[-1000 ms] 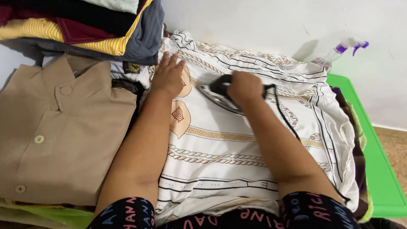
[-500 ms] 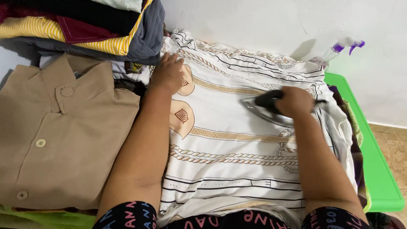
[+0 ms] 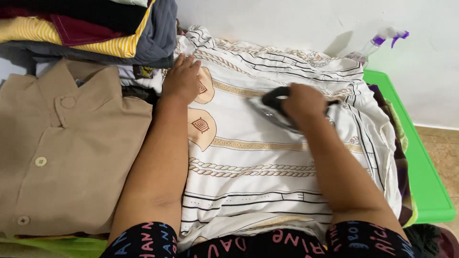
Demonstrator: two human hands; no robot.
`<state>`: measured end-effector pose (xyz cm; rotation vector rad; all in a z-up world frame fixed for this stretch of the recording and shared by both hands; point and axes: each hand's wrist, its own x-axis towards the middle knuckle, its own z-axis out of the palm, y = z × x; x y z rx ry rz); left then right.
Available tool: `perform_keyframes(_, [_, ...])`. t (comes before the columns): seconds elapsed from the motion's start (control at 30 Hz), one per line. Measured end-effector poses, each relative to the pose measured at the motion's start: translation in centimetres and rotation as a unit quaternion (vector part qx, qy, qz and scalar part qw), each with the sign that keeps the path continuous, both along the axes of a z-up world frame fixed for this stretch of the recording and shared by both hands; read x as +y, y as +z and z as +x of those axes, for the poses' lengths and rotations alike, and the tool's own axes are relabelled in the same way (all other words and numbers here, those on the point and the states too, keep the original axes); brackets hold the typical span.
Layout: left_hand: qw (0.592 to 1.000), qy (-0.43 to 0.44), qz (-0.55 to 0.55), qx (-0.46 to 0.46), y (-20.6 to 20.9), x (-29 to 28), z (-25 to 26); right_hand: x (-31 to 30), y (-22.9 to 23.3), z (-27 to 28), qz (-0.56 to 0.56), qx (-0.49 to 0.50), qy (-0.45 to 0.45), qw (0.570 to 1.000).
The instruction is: Ironing a patterned white cloth on a flat surface using a handheld iron.
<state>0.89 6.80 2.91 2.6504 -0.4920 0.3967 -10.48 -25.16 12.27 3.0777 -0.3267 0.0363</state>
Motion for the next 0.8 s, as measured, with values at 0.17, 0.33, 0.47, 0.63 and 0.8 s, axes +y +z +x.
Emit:
perform_keyframes(0.17, [1.000,0.007,0.006,-0.010,0.1,0.0,0.1,-13.2,-2.8,-1.8,-0.033,-0.088,-0.064,0.994])
perform_keyframes(0.33, [1.000,0.017,0.010,0.004,0.8,-0.4,-0.5,-11.7,-3.1,-2.1,-0.062,-0.046,-0.016,0.997])
perform_keyframes(0.47, [1.000,0.022,0.012,0.000,0.4,-0.3,-0.4,0.3,-2.3,-2.0,-0.037,-0.006,0.069,0.997])
perform_keyframes(0.63, [0.999,0.002,0.020,-0.047,-0.8,0.1,0.0,8.6,-2.5,-2.5,-0.011,-0.058,0.194,0.979])
perform_keyframes(0.8, [0.999,0.001,0.008,-0.038,-0.3,0.3,-0.1,2.6,-2.0,-4.5,-0.020,-0.061,0.173,0.983])
